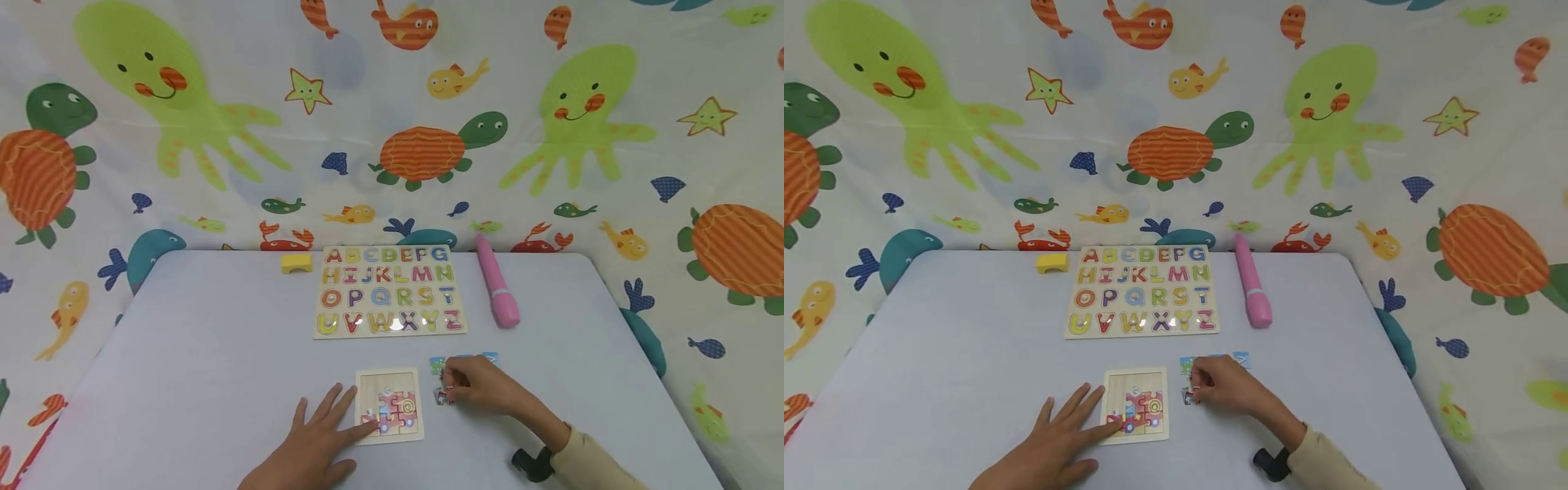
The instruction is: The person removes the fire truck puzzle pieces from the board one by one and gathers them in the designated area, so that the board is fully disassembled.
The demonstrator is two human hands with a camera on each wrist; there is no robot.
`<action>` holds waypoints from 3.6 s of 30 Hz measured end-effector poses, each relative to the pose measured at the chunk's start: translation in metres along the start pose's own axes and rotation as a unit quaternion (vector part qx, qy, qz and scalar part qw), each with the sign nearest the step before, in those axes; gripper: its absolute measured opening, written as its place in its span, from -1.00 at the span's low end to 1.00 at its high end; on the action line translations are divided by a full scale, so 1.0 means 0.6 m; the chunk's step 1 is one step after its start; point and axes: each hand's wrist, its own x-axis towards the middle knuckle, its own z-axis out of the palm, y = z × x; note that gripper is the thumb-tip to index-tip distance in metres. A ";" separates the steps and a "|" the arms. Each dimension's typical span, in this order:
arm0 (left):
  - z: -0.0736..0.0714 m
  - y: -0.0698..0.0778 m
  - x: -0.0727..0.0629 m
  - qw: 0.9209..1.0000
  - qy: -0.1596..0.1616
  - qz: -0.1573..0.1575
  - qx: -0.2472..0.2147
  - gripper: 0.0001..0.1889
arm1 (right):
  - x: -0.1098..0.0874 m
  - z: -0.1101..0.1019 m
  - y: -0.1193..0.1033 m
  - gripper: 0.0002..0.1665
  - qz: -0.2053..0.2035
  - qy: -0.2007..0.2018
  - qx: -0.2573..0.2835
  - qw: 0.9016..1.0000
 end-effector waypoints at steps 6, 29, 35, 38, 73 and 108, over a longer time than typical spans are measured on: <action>0.001 -0.001 -0.001 1.000 -0.003 -0.004 -0.003 -0.37 | 0.003 0.023 -0.011 -0.68 0.030 0.056 -0.102 0.993; 0.004 -0.001 0.006 0.999 0.020 0.039 0.027 -0.39 | 0.089 0.068 -0.090 -0.56 -0.184 -0.048 -0.366 0.911; -0.003 0.002 0.004 0.999 0.014 0.021 0.032 -0.40 | 0.093 0.076 -0.098 -0.66 -0.174 -0.049 -0.364 0.914; -0.004 0.002 0.003 0.999 0.010 0.015 0.027 -0.39 | 0.091 0.081 -0.103 -0.63 -0.144 -0.065 -0.311 0.937; 0.002 0.000 -0.006 0.999 0.034 0.011 0.006 -0.39 | -0.016 -0.054 0.026 -0.74 0.010 -0.041 -0.077 0.996; 0.001 -0.002 -0.011 0.999 0.030 0.010 0.023 -0.39 | 0.069 0.047 -0.068 -0.57 -0.161 -0.055 -0.297 0.940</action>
